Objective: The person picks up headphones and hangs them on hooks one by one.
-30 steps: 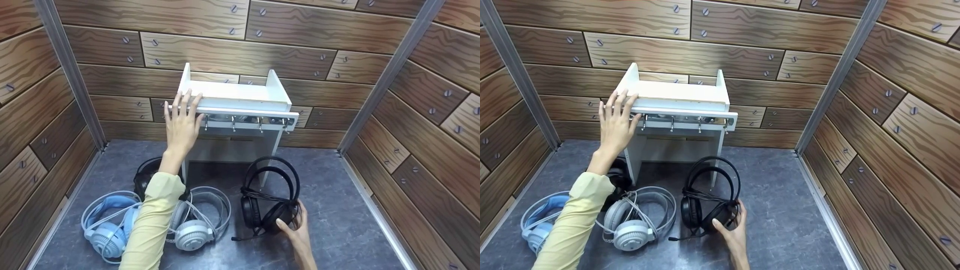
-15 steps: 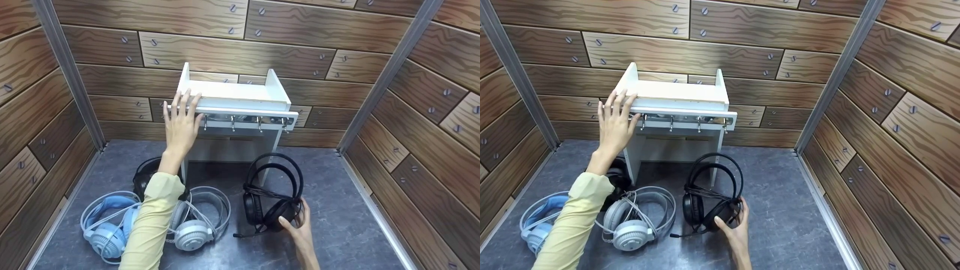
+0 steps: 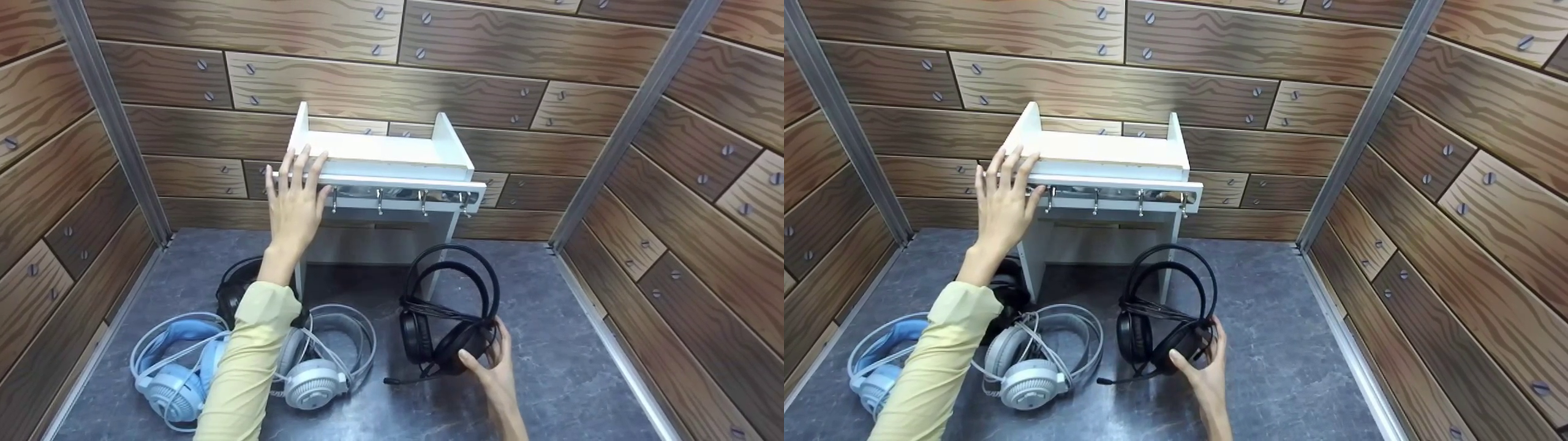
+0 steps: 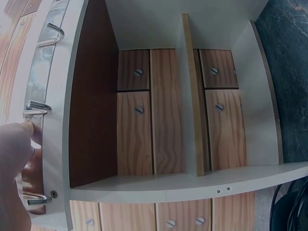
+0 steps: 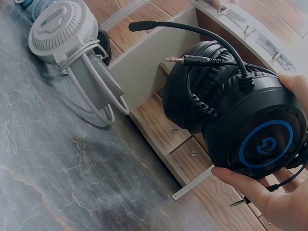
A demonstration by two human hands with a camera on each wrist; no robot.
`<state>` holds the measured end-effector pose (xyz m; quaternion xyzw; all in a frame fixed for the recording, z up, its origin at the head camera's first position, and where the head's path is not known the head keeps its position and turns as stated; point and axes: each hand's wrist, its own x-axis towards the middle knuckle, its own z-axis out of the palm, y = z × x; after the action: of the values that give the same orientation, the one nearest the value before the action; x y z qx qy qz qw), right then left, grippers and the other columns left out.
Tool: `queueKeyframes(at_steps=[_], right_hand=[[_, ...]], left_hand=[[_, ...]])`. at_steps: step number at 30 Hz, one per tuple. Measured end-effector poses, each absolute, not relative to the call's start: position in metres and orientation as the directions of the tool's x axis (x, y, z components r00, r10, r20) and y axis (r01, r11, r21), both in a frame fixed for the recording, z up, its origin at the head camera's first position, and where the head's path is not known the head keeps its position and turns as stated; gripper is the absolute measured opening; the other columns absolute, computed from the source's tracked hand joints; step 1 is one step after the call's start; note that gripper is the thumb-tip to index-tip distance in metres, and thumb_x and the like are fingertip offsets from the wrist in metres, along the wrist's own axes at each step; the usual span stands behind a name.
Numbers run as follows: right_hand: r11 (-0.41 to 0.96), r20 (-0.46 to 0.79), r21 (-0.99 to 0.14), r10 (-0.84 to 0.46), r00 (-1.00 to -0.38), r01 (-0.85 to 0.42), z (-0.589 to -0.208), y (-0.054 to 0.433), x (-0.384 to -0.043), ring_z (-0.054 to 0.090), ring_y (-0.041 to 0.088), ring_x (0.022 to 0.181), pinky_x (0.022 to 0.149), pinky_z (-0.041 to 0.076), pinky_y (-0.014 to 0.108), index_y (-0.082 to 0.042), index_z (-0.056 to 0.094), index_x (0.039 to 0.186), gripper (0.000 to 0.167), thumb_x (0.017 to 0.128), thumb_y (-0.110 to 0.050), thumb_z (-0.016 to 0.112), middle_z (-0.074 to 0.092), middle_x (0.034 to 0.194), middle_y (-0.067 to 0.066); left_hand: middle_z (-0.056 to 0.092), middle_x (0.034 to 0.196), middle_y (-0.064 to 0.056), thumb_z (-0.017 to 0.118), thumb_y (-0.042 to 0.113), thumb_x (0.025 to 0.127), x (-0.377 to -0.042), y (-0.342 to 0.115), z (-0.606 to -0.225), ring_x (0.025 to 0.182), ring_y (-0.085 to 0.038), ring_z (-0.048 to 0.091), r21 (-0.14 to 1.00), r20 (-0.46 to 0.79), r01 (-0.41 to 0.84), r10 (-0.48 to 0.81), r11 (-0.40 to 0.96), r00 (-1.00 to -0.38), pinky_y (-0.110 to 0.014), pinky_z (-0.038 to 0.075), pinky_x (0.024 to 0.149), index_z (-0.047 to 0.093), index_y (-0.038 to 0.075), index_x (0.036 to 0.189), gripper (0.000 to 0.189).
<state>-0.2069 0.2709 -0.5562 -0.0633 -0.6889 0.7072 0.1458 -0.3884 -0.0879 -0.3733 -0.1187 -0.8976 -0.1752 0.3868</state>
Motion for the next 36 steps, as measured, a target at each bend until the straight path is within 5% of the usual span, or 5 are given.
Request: queueKeyframes(at_steps=[9, 15, 20, 26, 36], right_hand=[[-0.010, 0.128, -0.991, 0.278, -0.952, -0.137, -0.552, 0.273, -0.208, 0.025, 0.035, 0.150, 0.116, 0.028, 0.060, -0.017, 0.017, 0.162, 0.100, 0.084, -0.004, 0.078, 0.033, 0.161, 0.018], [-0.010, 0.135, -0.990, 0.280, -0.950, -0.144, -0.550, 0.275, -0.208, 0.033, 0.030, 0.145, 0.100, 0.050, 0.039, -0.022, 0.020, 0.162, 0.099, 0.083, -0.001, 0.077, 0.037, 0.158, 0.014], [0.005, 0.145, -0.989, 0.287, -0.947, -0.150, -0.546, 0.276, -0.207, 0.032, 0.031, 0.146, 0.096, 0.049, 0.023, -0.020, 0.019, 0.162, 0.099, 0.084, 0.000, 0.077, 0.036, 0.159, 0.016], [0.024, 0.135, -0.991, 0.283, -0.950, -0.134, -0.541, 0.277, -0.206, 0.030, 0.032, 0.148, 0.115, 0.035, 0.044, -0.019, 0.016, 0.163, 0.100, 0.085, -0.002, 0.077, 0.034, 0.161, 0.015], [0.000, 0.166, -0.985, 0.273, -0.948, -0.173, -0.538, 0.276, -0.206, 0.027, 0.035, 0.149, 0.118, 0.026, 0.058, -0.019, 0.016, 0.163, 0.100, 0.085, -0.001, 0.076, 0.032, 0.162, 0.017]], left_hand=[[0.026, 0.165, -0.001, 0.051, 0.037, 0.105, -0.389, -0.088, -0.373, 0.154, -0.027, 0.014, 0.229, 0.739, 0.354, 0.075, 0.907, -0.670, -0.055, -0.002, 0.124, 0.034, 0.031, 0.157, 0.056], [0.029, 0.164, -0.002, 0.055, 0.035, 0.103, -0.389, -0.087, -0.374, 0.154, -0.028, 0.016, 0.215, 0.753, 0.351, 0.074, 0.911, -0.653, -0.058, 0.003, 0.124, 0.036, 0.030, 0.156, 0.056], [0.028, 0.164, -0.001, 0.056, 0.035, 0.103, -0.388, -0.087, -0.374, 0.154, -0.027, 0.016, 0.219, 0.752, 0.349, 0.071, 0.911, -0.656, -0.057, 0.001, 0.124, 0.036, 0.030, 0.156, 0.057], [0.028, 0.165, -0.001, 0.053, 0.037, 0.104, -0.389, -0.088, -0.374, 0.154, -0.027, 0.016, 0.216, 0.747, 0.345, 0.073, 0.913, -0.661, -0.056, 0.000, 0.124, 0.035, 0.031, 0.156, 0.056], [0.028, 0.164, -0.001, 0.056, 0.035, 0.103, -0.390, -0.088, -0.374, 0.154, -0.028, 0.017, 0.217, 0.750, 0.346, 0.071, 0.913, -0.657, -0.055, -0.001, 0.124, 0.036, 0.030, 0.156, 0.057]])
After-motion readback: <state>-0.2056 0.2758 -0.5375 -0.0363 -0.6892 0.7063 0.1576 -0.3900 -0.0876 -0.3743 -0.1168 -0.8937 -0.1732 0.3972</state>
